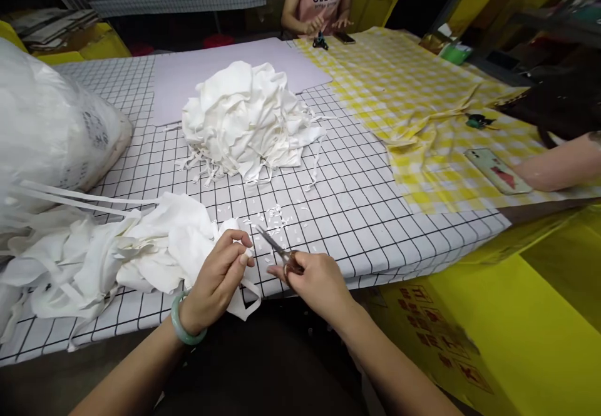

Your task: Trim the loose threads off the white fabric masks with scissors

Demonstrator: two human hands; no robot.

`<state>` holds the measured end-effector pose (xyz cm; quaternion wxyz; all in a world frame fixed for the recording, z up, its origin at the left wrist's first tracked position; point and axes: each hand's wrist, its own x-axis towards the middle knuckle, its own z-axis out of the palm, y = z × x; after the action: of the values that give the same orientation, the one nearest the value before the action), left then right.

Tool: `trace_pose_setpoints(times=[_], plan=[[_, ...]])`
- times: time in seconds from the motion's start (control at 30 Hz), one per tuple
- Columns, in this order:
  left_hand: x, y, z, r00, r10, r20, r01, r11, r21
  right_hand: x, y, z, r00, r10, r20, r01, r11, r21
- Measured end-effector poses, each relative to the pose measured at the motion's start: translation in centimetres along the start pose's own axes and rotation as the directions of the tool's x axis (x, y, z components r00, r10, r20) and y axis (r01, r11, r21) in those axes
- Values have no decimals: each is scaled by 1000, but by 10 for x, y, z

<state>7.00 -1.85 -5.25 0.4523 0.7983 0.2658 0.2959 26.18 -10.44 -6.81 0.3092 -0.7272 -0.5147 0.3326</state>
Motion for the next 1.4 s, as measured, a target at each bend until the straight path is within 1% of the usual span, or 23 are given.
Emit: trace_pose_setpoints(times=[0.07,0.1,0.17,0.23,0.3,0.4,0.47,0.53,0.6,0.67,0.7,0.77,0.83,0.87,0.93,1.0,1.03,1.1,1.17,1.2,1.27,1.33,1.4], plan=[[-3,3,-4,998,-56,16,56,998,-13,1,-4,-1,999,-21,-48,21,1000,5],[-6,5,-5,997,-73,33,74,997,-12,1,-8,1,999,-45,-31,46,999,14],[-10,7,-1,996,-79,28,78,997,22,2,-17,10,994,-90,59,89,996,25],[-14,6,8,997,-50,-50,55,994,94,2,-27,21,983,-101,152,97,995,29],[-17,5,17,992,-26,-125,48,983,176,1,-33,30,973,-76,216,62,996,70],[-17,7,20,994,3,-108,27,961,275,1,-33,34,966,-27,256,-38,969,245],[-17,10,8,995,32,-94,-1,951,310,1,-27,28,968,44,249,-141,912,386],[-19,14,-17,987,53,-151,-2,948,318,2,-19,18,967,133,220,-225,852,473],[-26,14,-45,962,48,-267,51,934,353,1,-11,8,969,179,169,-236,870,433],[-34,9,-66,951,-1,-309,143,888,436,0,-8,2,976,169,135,-201,941,271],[-39,4,-71,958,-57,-283,194,853,485,0,-8,2,978,157,140,-181,966,185],[-45,-6,-70,962,-224,-154,272,773,574,-1,-12,8,978,121,172,-138,986,93],[-46,-15,-62,925,-379,-33,319,724,611,-1,-19,22,984,80,161,-99,989,114],[-45,-18,-58,907,-421,-3,333,712,619,-1,-22,31,989,65,133,-86,985,152],[-40,-17,-55,905,-426,-5,356,751,556,2,-31,53,995,50,84,-72,958,279],[-33,-7,-59,920,-387,-65,386,863,327,8,-44,74,996,6,94,-50,881,470],[-29,0,-62,925,-366,-101,379,912,156,13,-52,83,994,-37,101,-26,828,560],[-15,14,-69,925,-326,-195,295,940,-171,27,-71,93,992,-115,57,45,730,682],[10,25,-78,921,-244,-303,160,947,-277,51,-94,89,988,-143,-55,138,679,721],[29,29,-84,918,-172,-357,82,964,-252,67,-107,81,981,-151,-119,190,671,717],[79,35,-102,893,32,-449,-83,992,-94,107,-135,54,950,-176,-259,308,683,662],[139,41,-123,821,243,-517,-204,970,132,155,-164,15,888,-214,-406,424,722,546],[192,43,-142,744,309,-592,-150,941,302,201,-187,-24,833,-212,-511,466,767,441]])
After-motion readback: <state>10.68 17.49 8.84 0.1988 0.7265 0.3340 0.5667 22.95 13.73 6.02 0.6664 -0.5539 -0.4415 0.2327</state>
